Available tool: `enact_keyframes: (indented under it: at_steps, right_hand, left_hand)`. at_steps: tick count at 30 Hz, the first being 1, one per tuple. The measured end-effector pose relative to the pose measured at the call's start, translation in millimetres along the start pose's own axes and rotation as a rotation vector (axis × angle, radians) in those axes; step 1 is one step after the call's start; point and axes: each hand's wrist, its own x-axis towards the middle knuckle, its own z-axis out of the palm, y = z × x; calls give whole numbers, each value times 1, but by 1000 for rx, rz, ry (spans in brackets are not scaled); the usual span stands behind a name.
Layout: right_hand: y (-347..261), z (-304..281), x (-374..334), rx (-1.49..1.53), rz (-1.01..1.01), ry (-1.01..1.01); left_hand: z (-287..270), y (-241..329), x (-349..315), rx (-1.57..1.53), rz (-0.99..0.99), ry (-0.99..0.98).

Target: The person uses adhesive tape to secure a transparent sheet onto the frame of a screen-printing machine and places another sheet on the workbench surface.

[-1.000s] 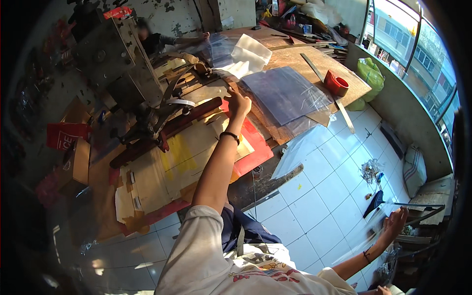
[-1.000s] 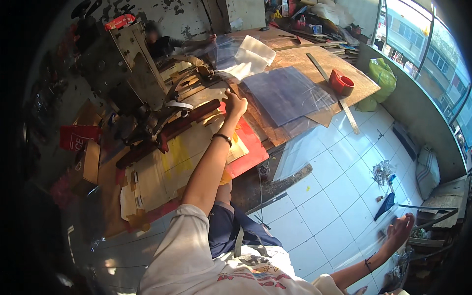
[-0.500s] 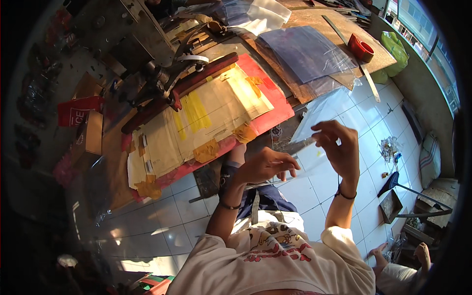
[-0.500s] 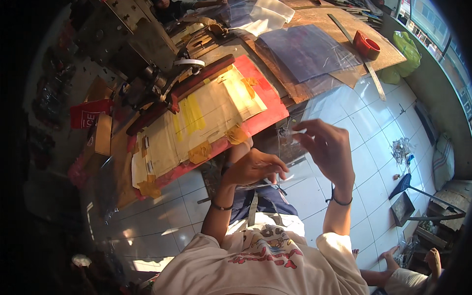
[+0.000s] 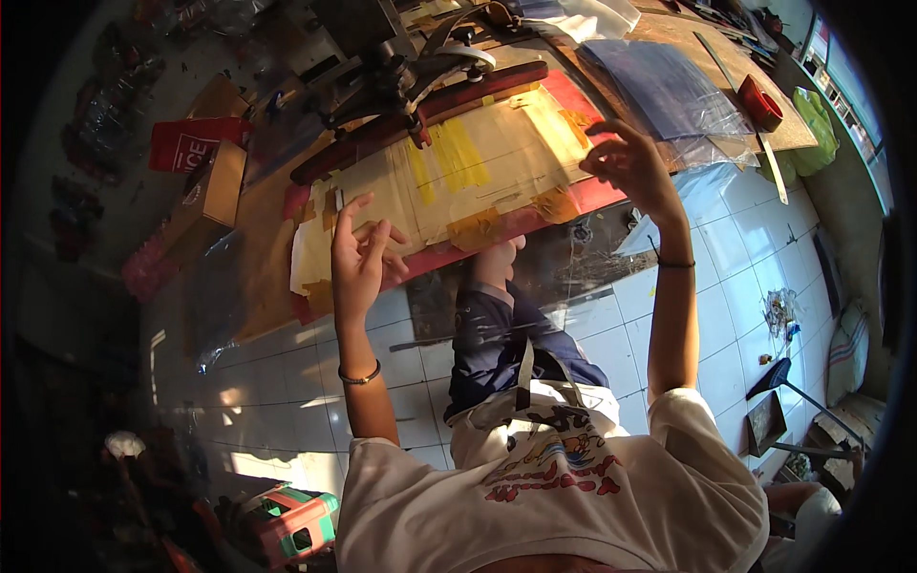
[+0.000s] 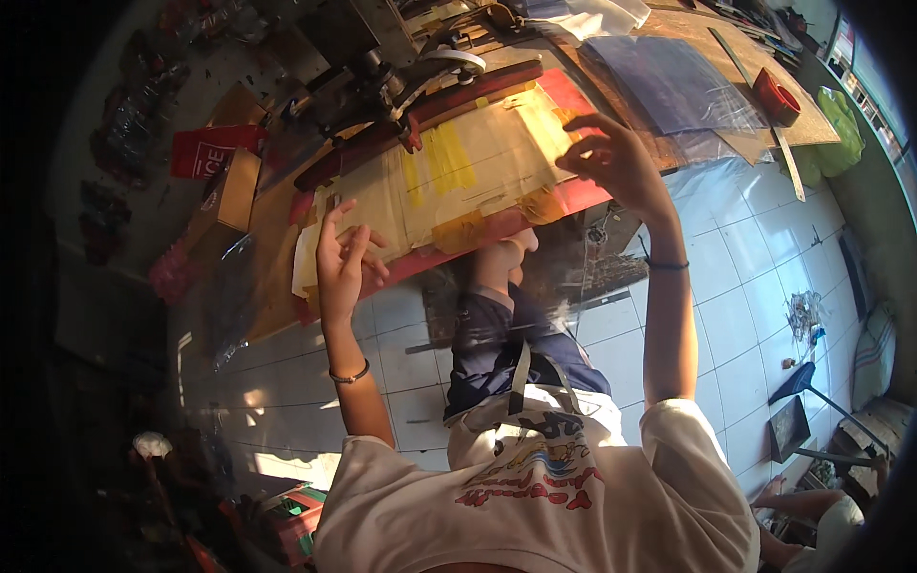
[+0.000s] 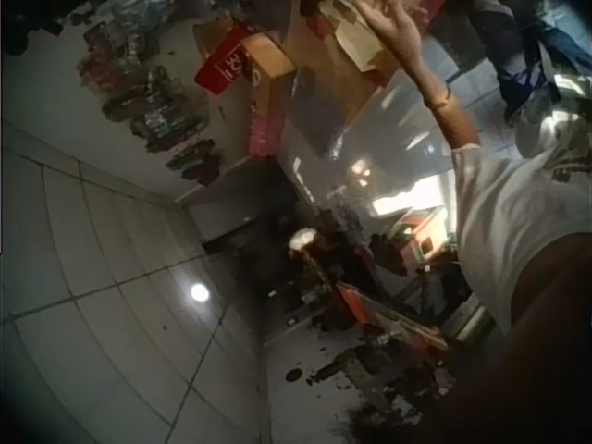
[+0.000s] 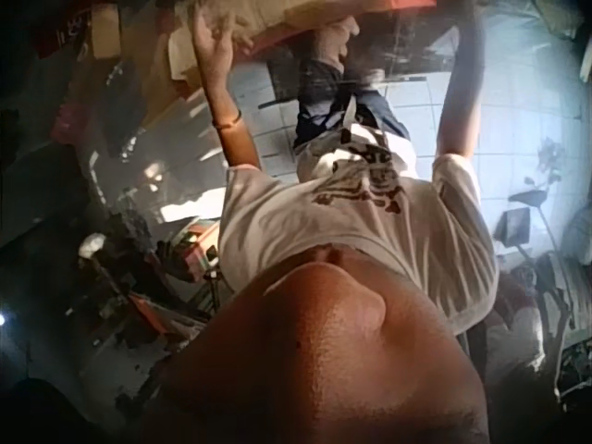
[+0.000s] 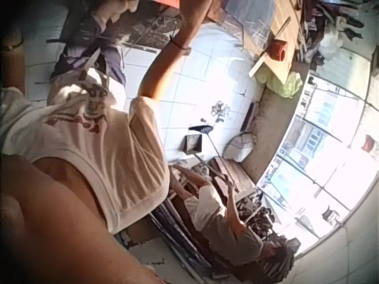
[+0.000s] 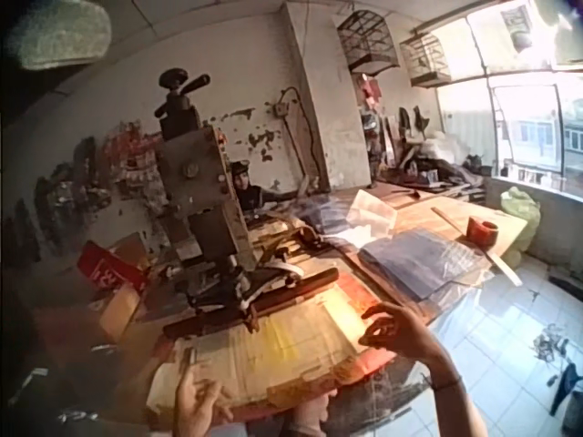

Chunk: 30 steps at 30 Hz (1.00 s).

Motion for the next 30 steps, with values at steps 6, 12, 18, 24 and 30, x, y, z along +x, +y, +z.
enact_keyframes:
  at_steps: [6,12,18,24,30]
  right_hand:
    - [36,84,67,-891,-365,197]
    - [46,73,57,-871,-305,-304]
    - [53,91,100,-969,-344,-271]
    - [34,100,94,-968,-249,-325]
    - [27,91,83,-993,-318,-350]
  left_hand:
    - [-40,-49,20,1278,445,-69]
    - [-31,-56,18,1354,249,-80]
    - [-38,-53,48,1551,199,-36]
    - [-53,-63,66,1593,109,15]
    - [-51,-39,87,1585,-27,-39]
